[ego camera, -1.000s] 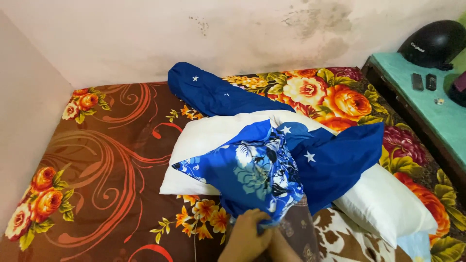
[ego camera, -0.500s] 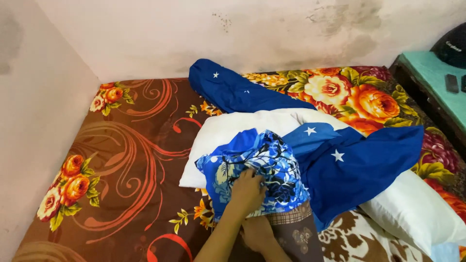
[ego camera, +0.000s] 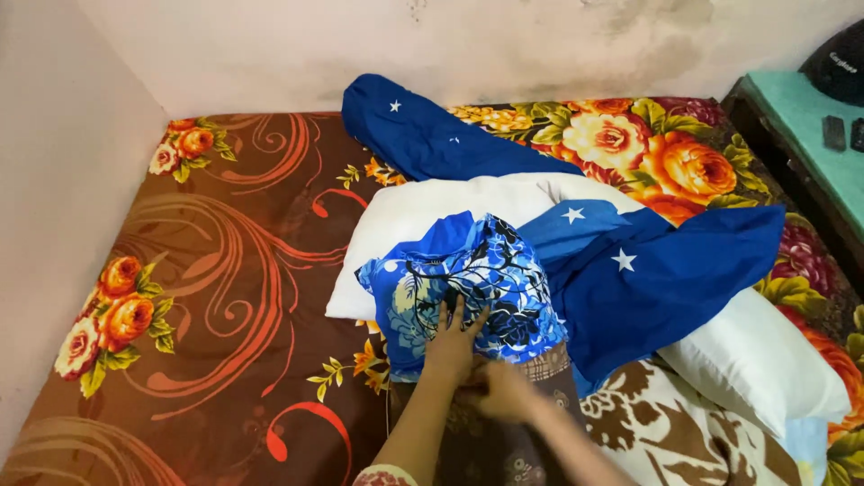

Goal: Putting a blue floral pillowcase onto a pillow on a bed.

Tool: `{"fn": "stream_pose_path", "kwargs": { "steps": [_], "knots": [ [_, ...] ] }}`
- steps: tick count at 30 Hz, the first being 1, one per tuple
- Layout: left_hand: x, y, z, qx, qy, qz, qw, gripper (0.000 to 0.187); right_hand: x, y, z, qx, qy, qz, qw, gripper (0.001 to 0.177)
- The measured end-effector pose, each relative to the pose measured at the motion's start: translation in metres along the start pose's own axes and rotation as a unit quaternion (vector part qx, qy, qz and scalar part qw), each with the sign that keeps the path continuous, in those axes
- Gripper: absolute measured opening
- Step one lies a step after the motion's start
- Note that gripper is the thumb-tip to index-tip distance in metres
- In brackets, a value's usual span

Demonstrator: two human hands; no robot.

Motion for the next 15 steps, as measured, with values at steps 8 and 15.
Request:
{"fn": "stream_pose_path", "kwargs": {
  "steps": [8, 15],
  "knots": [
    [0.027, 0.009, -0.003, 0.012, -0.069, -0.088, 0.994, 0.099, -0.172, 0.034, -0.094, 0.166, -0.023, -0.377, 0.911, 0.026],
    [0.030, 0.024, 0.007, 0.007, -0.016, -0.072, 0.997, 0.103, -0.161, 0.010, -0.144, 0.146, 0.030, -0.398, 0.905, 0.044]
  ]
}}
Point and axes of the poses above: each hand's wrist, its own y-axis away from the middle knuckle, its own x-axis out of the palm, z = x × y, the point moved 10 cm from there along -y, towards the middle knuckle, and after that the axes turned 4 degrees about z, right-handed, at the moved point
